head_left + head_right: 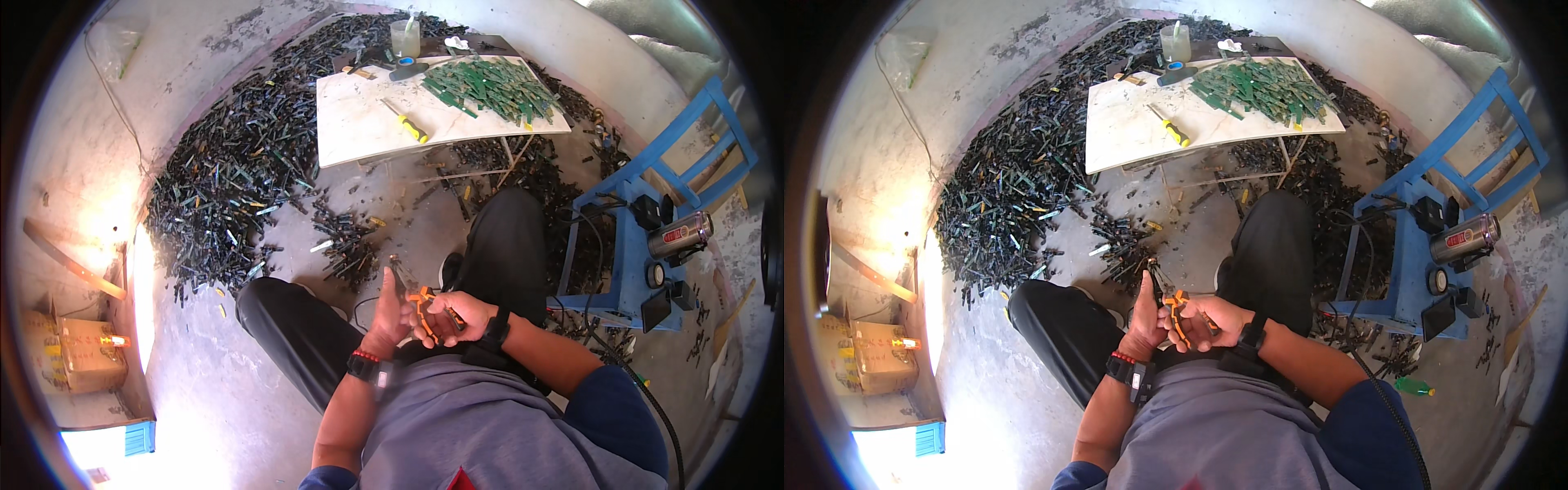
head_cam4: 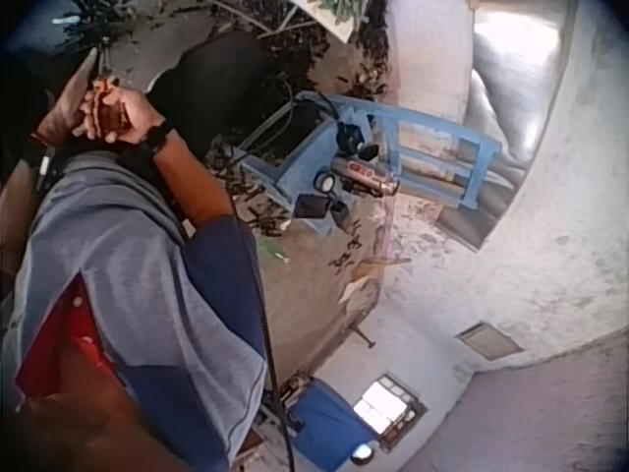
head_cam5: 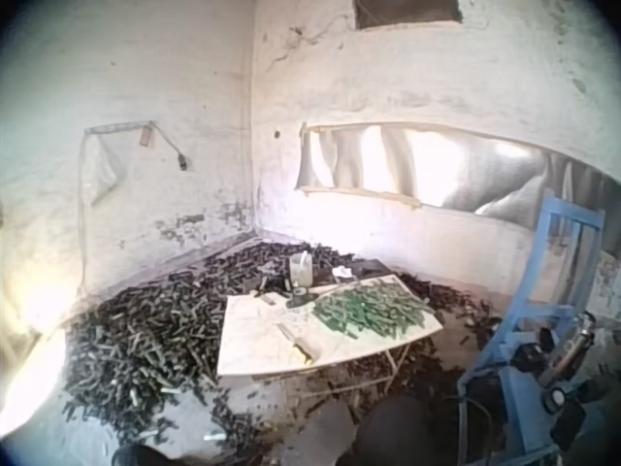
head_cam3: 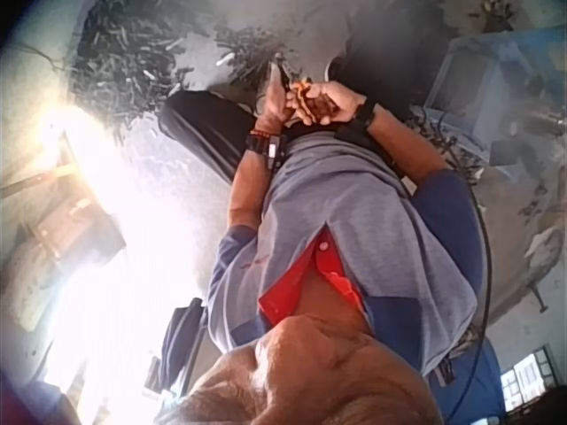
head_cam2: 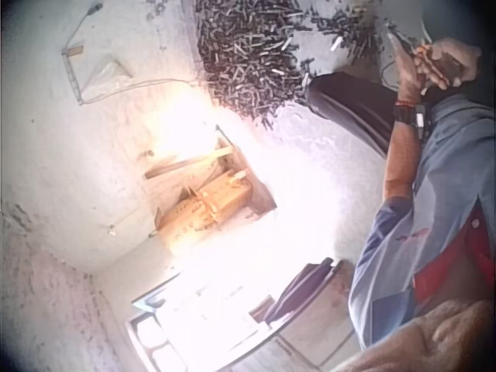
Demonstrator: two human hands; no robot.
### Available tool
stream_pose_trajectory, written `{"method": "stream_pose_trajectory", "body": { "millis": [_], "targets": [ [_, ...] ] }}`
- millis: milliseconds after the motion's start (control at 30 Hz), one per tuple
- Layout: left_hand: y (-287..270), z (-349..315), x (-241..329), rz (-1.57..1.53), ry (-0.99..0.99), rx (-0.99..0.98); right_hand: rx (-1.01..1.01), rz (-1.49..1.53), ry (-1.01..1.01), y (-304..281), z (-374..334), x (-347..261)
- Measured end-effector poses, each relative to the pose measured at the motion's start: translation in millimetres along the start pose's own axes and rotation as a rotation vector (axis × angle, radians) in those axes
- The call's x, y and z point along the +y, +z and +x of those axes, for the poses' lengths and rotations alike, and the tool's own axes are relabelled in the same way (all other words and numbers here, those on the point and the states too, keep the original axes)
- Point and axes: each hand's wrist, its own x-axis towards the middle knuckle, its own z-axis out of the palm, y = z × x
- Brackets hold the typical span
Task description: The person sits on the floor and uses pliers to strip components from small electronic parts. They hold the parts in one hand and use the pliers in the other to pull off pieces, dropping the debris onto the floor. A pile of green circuit boards is visible on a nearby table.
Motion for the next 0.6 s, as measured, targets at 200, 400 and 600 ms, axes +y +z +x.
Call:
{"method": "stream_pose_trajectory", "body": {
  "millis": [200, 400, 600],
  "targets": [
    [21, -9, 4, -0.069, 0.045, 0.144, -0.013, 0.016, 0.005, -20, 3, 6],
    [10, -5, 1, -0.037, 0.04, 0.086, 0.051, 0.036, -0.053, -14, 2, 8],
    [9, -6, 2, 0.035, 0.002, 0.096, 0.014, -0.099, 0.006, -8, -4, -2]
  ]
}}
